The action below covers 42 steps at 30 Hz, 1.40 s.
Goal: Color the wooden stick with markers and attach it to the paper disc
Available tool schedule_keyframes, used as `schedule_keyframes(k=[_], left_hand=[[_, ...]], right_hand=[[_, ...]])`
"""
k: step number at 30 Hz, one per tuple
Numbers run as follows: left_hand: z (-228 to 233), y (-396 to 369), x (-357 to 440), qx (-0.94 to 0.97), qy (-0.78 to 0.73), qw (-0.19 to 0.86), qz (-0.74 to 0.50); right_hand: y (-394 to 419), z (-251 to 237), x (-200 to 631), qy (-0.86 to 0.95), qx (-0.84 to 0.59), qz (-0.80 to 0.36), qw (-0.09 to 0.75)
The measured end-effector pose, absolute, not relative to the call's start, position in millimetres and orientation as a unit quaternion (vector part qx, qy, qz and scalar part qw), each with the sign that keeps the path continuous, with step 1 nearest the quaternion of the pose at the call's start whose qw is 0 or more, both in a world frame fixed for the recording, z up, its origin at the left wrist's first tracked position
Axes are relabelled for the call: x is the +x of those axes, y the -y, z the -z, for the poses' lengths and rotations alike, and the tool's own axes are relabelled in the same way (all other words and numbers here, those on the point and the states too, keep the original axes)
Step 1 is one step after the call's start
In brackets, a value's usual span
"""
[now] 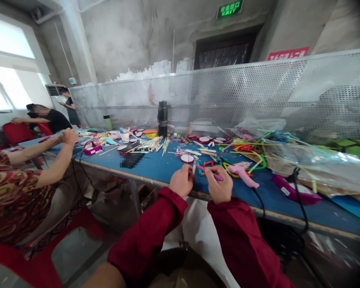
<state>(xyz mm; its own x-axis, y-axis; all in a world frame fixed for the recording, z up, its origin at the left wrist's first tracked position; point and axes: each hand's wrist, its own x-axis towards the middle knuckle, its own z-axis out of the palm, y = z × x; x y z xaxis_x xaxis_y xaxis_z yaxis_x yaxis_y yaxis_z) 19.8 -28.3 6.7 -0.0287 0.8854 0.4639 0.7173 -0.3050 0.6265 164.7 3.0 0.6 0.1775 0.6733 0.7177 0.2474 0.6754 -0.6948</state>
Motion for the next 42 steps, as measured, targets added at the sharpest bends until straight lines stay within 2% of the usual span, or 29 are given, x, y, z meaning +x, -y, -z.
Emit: schedule_keyframes(k=[42], left_hand=[[-9.7, 31.5, 20.6, 0.687, -0.593, 0.098, -0.408]], right_hand=[[-3.9, -0.1, 165.3, 0.623, -0.379, -0.152, 0.667]])
